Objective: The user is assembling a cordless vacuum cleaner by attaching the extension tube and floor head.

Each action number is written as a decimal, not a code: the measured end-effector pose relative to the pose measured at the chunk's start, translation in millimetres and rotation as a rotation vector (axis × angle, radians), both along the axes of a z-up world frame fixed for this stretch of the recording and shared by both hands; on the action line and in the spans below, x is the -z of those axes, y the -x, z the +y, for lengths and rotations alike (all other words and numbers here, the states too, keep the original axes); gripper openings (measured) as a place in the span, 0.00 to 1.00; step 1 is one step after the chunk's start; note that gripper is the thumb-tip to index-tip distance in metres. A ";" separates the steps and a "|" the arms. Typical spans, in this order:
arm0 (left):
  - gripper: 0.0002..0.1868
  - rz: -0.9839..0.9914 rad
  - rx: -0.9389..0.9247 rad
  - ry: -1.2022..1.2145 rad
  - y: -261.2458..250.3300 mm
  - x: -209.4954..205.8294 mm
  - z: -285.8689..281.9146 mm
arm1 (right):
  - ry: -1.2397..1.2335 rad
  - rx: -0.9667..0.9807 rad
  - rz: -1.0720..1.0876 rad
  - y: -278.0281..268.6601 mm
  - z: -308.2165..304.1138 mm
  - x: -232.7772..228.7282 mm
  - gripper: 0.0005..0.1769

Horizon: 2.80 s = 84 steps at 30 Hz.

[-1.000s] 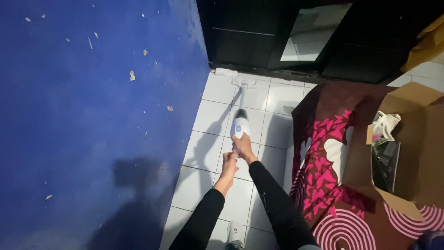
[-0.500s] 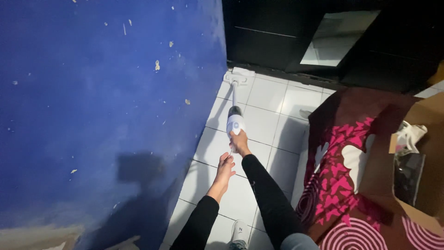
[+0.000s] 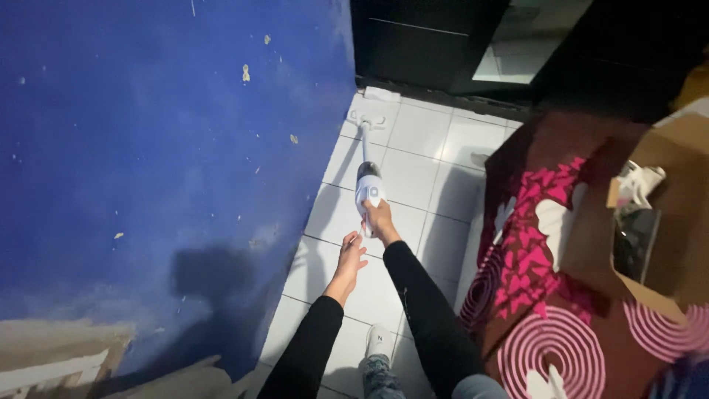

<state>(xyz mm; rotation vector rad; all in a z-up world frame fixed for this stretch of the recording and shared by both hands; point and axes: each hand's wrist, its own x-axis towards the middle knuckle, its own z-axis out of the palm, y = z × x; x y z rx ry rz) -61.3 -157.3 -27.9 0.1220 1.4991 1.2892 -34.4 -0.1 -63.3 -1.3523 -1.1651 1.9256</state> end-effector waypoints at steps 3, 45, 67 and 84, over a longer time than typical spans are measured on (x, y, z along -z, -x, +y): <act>0.32 -0.005 0.019 0.033 -10.3 -3.6 -15.5 | -0.211 -0.035 -0.215 -26.8 -44.2 41.0 0.17; 0.23 0.148 0.204 0.028 -45.7 -72.0 -496.6 | 0.125 -0.015 0.145 -107.4 -624.6 -60.0 0.11; 0.26 -0.742 -0.035 -0.089 -261.1 -83.6 -554.9 | -0.478 -0.967 -0.812 -295.9 -620.8 -248.7 0.24; 0.20 -0.654 -0.075 -0.118 -218.1 -62.7 -489.4 | -0.875 -1.086 -1.020 -251.9 -557.1 -208.1 0.15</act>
